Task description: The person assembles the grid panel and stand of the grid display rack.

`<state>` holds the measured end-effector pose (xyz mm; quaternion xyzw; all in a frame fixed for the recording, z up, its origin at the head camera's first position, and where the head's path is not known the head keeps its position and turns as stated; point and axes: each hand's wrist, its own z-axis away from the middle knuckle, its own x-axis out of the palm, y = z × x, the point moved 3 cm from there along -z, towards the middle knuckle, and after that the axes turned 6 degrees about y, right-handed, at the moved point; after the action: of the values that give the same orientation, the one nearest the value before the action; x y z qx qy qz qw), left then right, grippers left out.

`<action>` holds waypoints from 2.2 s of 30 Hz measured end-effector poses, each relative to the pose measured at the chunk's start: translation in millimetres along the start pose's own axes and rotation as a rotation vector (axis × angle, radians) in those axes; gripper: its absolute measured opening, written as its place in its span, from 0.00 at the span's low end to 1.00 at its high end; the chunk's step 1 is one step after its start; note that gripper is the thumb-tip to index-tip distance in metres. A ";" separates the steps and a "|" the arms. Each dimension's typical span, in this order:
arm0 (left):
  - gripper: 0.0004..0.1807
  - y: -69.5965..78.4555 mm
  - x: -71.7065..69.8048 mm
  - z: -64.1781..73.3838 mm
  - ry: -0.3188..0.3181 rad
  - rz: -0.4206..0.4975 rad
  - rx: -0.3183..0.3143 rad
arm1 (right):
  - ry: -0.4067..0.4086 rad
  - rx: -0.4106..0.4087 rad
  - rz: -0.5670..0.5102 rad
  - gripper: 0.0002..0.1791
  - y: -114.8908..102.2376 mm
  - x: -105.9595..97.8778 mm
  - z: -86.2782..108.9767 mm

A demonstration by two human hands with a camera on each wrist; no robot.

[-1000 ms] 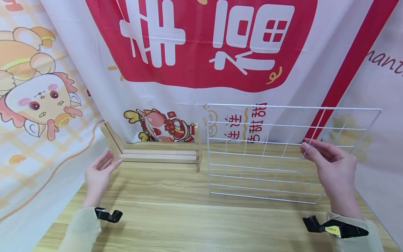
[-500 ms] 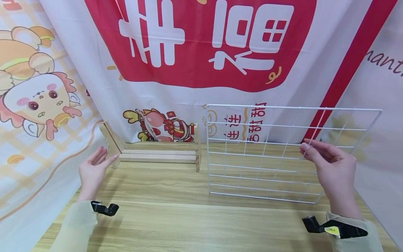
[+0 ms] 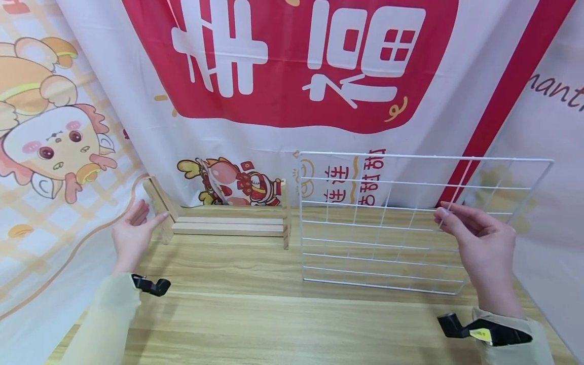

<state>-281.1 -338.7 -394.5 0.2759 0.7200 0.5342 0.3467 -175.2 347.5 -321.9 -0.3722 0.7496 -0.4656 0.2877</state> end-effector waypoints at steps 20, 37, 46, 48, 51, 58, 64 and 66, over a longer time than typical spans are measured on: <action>0.47 12.2 9.5 -29.1 0.026 0.001 -0.002 | -0.014 -0.004 -0.073 0.21 -0.4 1.3 -0.6; 0.33 14.4 13.6 -4.6 0.036 0.082 0.044 | -0.023 0.007 -0.061 0.20 2.2 0.5 -2.4; 0.30 17.2 25.0 22.0 -0.062 0.121 0.074 | 0.000 -0.001 -0.110 0.19 2.7 0.1 -3.6; 0.30 17.8 27.4 25.6 -0.077 0.128 0.083 | -0.002 -0.001 -0.112 0.19 2.5 0.2 -3.8; 0.34 17.9 30.6 25.9 -0.122 0.108 0.089 | -0.004 0.004 -0.128 0.19 2.1 0.4 -4.3; 0.47 8.8 38.9 9.3 -0.256 0.004 0.074 | -0.005 0.001 -0.121 0.19 2.9 0.7 -5.7; 0.50 0.7 45.5 -1.5 -0.304 0.093 0.006 | -0.019 0.018 0.122 0.23 4.3 -2.0 -7.2; 0.49 0.7 45.8 -1.8 -0.308 0.105 -0.004 | -0.023 0.020 0.161 0.24 4.6 -2.9 -8.1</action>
<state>-310.4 -304.5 -402.8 0.3909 0.6420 0.5043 0.4251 -181.2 355.1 -322.6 -0.3131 0.7692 -0.4440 0.3363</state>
